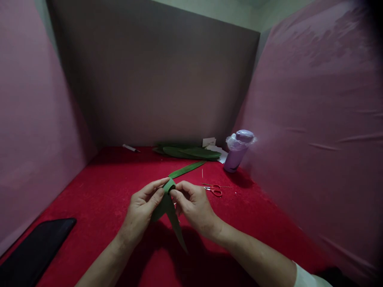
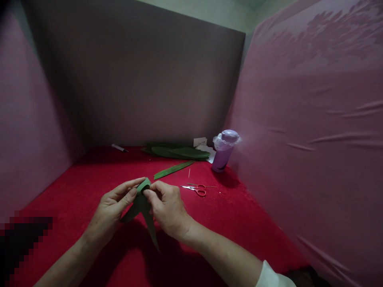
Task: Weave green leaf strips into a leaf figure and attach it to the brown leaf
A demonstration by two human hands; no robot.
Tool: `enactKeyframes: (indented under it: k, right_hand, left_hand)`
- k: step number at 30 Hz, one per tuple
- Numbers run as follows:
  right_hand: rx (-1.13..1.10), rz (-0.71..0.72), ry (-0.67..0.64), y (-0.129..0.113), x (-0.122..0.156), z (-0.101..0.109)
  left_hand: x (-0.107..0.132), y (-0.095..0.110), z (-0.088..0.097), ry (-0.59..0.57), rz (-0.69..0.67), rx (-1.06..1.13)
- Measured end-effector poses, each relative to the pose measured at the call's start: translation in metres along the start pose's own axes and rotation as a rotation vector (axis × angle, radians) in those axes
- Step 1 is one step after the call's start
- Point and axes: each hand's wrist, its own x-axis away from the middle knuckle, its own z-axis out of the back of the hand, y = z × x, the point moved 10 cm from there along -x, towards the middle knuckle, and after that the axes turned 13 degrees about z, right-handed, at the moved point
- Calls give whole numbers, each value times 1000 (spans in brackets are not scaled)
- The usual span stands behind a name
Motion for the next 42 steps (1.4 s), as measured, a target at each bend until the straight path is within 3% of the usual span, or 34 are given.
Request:
enactKeyframes:
  k: [12, 19, 24, 30, 34, 38, 42]
  right_hand:
    - [117, 53, -36, -8, -1, -2]
    - [140, 11, 49, -3, -1, 4]
    - [158, 18, 110, -2, -1, 9]
    - [276, 44, 115, -7, 5, 8]
    - [62, -87, 68, 13, 11, -9]
    - [-309, -276, 62, 33, 17, -28]
    - [-341, -273, 66, 31, 14, -26]
  left_hand:
    - [1, -5, 1, 18, 34, 18]
    - [5, 0, -1, 8, -9, 37]
    - [2, -7, -3, -39, 19, 101]
    - [0, -7, 10, 92, 10, 193]
    - [3, -1, 18, 169, -48, 186]
    - [4, 3, 15, 145, -91, 109]
    - [7, 11, 13, 158, -152, 37]
